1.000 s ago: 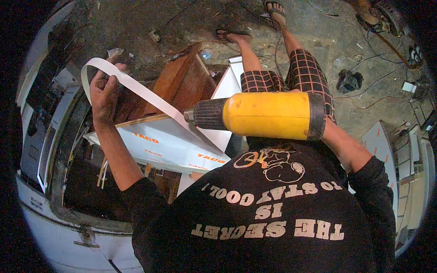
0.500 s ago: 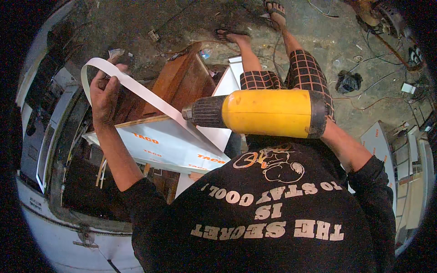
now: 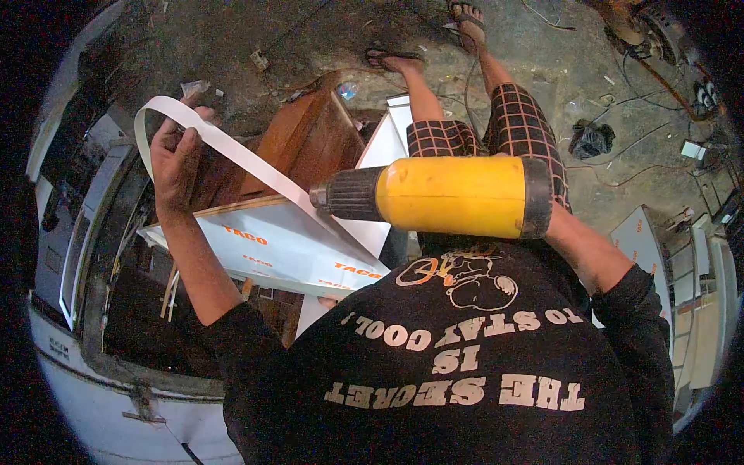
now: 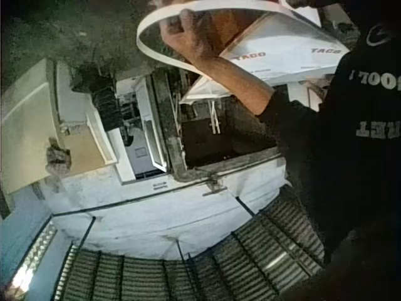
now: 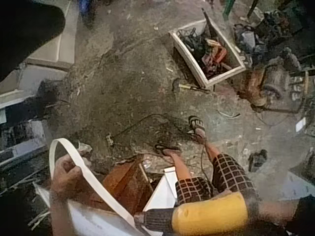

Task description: The person applies edging tape to a large curved white panel, using a heat gun to soften the tape and a block to press it firmly into place around the edge.

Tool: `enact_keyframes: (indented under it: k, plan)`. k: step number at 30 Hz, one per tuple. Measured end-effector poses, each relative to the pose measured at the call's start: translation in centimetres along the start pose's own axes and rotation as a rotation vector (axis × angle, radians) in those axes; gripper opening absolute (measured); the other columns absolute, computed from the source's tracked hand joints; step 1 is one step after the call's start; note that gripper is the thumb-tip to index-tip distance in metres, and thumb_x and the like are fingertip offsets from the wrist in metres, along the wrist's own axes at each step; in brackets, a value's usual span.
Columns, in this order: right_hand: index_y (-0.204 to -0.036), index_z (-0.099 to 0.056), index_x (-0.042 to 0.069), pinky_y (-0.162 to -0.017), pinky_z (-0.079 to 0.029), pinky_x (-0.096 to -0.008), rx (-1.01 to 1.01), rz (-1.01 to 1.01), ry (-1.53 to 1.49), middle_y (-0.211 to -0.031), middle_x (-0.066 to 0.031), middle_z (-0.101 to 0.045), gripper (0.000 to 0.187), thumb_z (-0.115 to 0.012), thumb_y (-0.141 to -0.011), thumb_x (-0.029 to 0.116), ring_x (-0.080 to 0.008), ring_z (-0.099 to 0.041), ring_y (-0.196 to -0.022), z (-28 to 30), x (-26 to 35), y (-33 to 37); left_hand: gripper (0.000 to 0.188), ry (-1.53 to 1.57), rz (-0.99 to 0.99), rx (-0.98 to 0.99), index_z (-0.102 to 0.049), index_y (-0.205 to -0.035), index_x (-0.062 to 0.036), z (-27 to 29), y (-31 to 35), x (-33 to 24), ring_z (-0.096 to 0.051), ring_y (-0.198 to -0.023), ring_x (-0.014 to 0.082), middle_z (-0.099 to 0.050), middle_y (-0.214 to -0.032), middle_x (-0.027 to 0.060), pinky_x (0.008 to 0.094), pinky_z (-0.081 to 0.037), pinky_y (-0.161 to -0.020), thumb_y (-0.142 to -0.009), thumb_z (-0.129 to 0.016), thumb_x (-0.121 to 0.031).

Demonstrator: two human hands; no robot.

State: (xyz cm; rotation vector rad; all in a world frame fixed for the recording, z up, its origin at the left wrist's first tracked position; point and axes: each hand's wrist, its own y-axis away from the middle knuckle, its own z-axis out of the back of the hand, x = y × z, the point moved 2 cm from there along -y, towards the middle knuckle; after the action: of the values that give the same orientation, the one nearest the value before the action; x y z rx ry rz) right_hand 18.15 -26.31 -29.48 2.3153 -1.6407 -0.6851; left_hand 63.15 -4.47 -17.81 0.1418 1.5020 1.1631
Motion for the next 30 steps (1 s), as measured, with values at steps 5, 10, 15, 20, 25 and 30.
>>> enact_keyframes:
  k: [5, 10, 15, 20, 25, 30]
  plan:
    - [-0.116, -0.064, 0.002, -0.079, -0.053, -0.0289, -0.109, -0.045, 0.919, -0.107, -0.008, -0.069, 0.027, -0.06, -0.089, 0.007, -0.0128, -0.066, -0.091, -2.8, 0.9, -1.6, 0.054, -0.01, 0.012, 0.0, -0.048, -0.131, 0.0085, -0.1, 0.0, -0.2, -0.064, -0.098, 0.0203, -0.066, -0.108, 0.0135, 0.0345, -0.048, -0.093, -0.087, -0.068, -0.016]
    - [-0.113, -0.065, -0.001, -0.079, -0.053, -0.0285, -0.238, -0.163, 0.924, -0.103, -0.0077, -0.07, 0.032, -0.068, -0.082, 0.01, -0.0122, -0.066, -0.09, 2.4, -2.3, -1.6, 0.055, -0.035, 0.003, 0.005, -0.047, -0.132, 0.0081, -0.2, 0.1, -0.4, -0.064, -0.098, 0.0201, -0.066, -0.108, 0.0128, 0.0348, -0.048, -0.093, -0.087, -0.068, -0.017]
    - [-0.116, -0.064, 0.001, -0.083, -0.052, -0.0324, -0.135, 0.193, 0.897, -0.104, -0.0085, -0.07, 0.059, -0.086, -0.068, 0.029, -0.0142, -0.067, -0.092, 3.1, -2.4, -1.2, 0.056, -0.051, 0.009, -0.009, -0.047, -0.132, 0.0079, -0.1, 0.1, -0.5, -0.064, -0.098, 0.0201, -0.066, -0.108, 0.0128, 0.0348, -0.048, -0.093, -0.087, -0.068, -0.018]
    - [-0.117, -0.063, 0.001, -0.087, -0.051, -0.0325, 0.005, 0.059, 1.014, -0.111, -0.0078, -0.067, 0.063, -0.087, -0.067, 0.03, -0.0159, -0.065, -0.099, -2.2, 0.7, -2.4, 0.057, -0.046, 0.0, -0.014, -0.047, -0.133, 0.0071, 0.0, 0.1, -0.3, -0.064, -0.098, 0.0202, -0.066, -0.108, 0.0134, 0.0349, -0.047, -0.094, -0.087, -0.069, -0.019]
    - [-0.114, -0.064, 0.0, -0.082, -0.052, -0.029, -0.228, -0.226, 0.919, -0.106, -0.0071, -0.069, 0.031, -0.068, -0.084, 0.007, -0.0123, -0.065, -0.093, -4.2, 1.3, -2.9, 0.056, -0.024, -0.001, -0.025, -0.048, -0.132, 0.0066, 0.6, 0.4, 0.1, -0.063, -0.1, 0.0197, -0.066, -0.109, 0.0137, 0.0341, -0.046, -0.094, -0.087, -0.07, -0.019]
    - [-0.114, -0.064, 0.002, -0.083, -0.052, -0.0298, -0.333, -0.379, 0.795, -0.107, -0.0061, -0.068, 0.031, -0.069, -0.084, 0.005, -0.0108, -0.065, -0.091, -4.1, 2.1, -1.7, 0.057, -0.018, 0.016, -0.039, -0.046, -0.134, 0.0065, 1.6, 1.0, 1.2, -0.063, -0.101, 0.02, -0.065, -0.111, 0.0143, 0.0337, -0.047, -0.095, -0.087, -0.069, -0.018]
